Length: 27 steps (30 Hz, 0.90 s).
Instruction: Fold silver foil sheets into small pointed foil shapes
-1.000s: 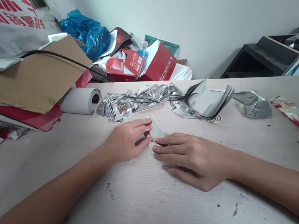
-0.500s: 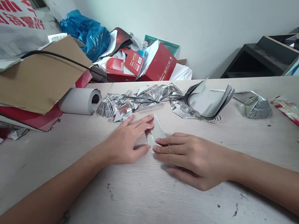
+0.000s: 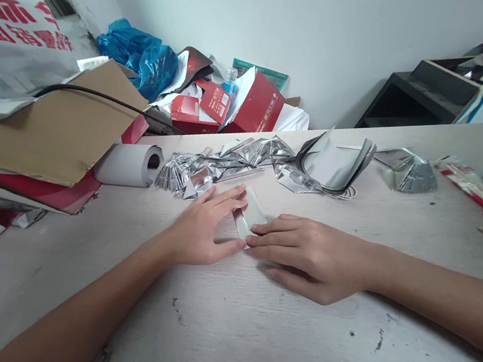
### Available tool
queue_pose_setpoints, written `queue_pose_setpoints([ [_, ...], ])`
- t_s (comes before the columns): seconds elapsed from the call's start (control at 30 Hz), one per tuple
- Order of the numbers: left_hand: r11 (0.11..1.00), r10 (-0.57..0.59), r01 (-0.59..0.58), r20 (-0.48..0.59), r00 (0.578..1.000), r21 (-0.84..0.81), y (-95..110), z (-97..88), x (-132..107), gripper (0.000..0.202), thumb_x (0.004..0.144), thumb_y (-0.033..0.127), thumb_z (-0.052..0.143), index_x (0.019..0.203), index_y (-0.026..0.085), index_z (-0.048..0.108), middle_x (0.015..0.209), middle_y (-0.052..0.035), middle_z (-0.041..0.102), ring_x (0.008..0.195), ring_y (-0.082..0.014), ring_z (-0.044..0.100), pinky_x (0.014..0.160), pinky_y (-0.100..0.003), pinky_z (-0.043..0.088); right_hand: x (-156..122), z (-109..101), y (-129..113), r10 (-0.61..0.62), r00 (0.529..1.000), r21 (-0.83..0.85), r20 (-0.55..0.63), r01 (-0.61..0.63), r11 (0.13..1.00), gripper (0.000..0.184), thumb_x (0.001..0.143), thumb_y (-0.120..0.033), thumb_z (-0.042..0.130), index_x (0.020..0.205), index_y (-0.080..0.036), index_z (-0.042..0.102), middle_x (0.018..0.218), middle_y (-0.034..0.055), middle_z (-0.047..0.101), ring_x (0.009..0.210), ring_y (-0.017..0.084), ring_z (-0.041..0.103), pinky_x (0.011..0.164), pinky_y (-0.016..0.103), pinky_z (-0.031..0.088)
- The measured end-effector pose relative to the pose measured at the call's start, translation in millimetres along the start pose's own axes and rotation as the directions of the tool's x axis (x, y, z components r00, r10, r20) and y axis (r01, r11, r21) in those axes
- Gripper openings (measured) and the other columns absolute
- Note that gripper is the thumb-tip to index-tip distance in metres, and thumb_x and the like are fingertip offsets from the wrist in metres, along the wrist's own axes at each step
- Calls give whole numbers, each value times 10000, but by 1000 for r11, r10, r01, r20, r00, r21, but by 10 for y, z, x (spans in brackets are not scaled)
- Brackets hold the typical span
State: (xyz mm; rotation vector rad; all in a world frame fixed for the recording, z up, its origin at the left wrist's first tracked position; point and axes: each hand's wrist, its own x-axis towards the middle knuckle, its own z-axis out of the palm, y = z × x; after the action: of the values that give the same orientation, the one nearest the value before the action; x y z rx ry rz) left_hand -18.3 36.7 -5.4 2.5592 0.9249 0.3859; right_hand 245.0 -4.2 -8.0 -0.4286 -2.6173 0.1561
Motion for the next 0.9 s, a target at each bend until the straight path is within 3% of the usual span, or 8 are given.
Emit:
queue_pose_setpoints([
  [0.17, 994, -55, 39, -148, 987, -106, -50, -20, 30, 677, 842, 333, 782, 1458, 213, 528, 1526, -127, 516, 1457, -292, 474, 1225, -484, 411, -17, 8, -10, 4, 1000, 17, -3, -4, 1000, 288, 930, -251, 622, 1199, -172, 686, 1144, 9, 773, 1127, 182, 699, 956, 344, 580],
  [0.3, 983, -115, 87, -172, 978, -159, -83, -40, 45, 671, 827, 263, 784, 1448, 225, 532, 1340, -85, 612, 1265, -230, 588, 1124, -419, 498, -27, 10, -15, 5, 1000, 24, -11, -5, 1000, 237, 924, -250, 632, 1136, -181, 714, 1119, -7, 776, 1102, 167, 705, 974, 336, 576],
  [0.43, 959, -195, 146, -191, 962, -243, -114, -50, 60, 653, 825, 257, 785, 1434, 234, 553, 1284, -56, 663, 1158, -186, 631, 1045, -368, 543, -19, 1, -12, 3, 1000, 42, -26, -2, 999, 186, 919, -236, 632, 1064, -189, 739, 1095, -26, 782, 1076, 151, 716, 948, 315, 577],
  [0.57, 926, -261, 195, -176, 949, -324, -130, -69, 86, 575, 835, 203, 739, 1393, 224, 601, 1106, -25, 727, 1047, -152, 662, 1002, -334, 558, -5, -13, -13, 6, 999, 60, -38, -4, 998, 157, 916, -223, 627, 1005, -188, 753, 1041, -31, 790, 1020, 138, 726, 924, 305, 577],
  [0.9, 869, -368, 242, -237, 899, -430, -93, -63, 140, 377, 832, 143, 660, 1203, 173, 721, 898, -15, 744, 816, -115, 680, 817, -261, 584, 0, -13, -23, 18, 999, 97, -32, -15, 995, 147, 911, -216, 624, 966, -192, 758, 986, -26, 791, 938, 133, 717, 872, 311, 567],
])
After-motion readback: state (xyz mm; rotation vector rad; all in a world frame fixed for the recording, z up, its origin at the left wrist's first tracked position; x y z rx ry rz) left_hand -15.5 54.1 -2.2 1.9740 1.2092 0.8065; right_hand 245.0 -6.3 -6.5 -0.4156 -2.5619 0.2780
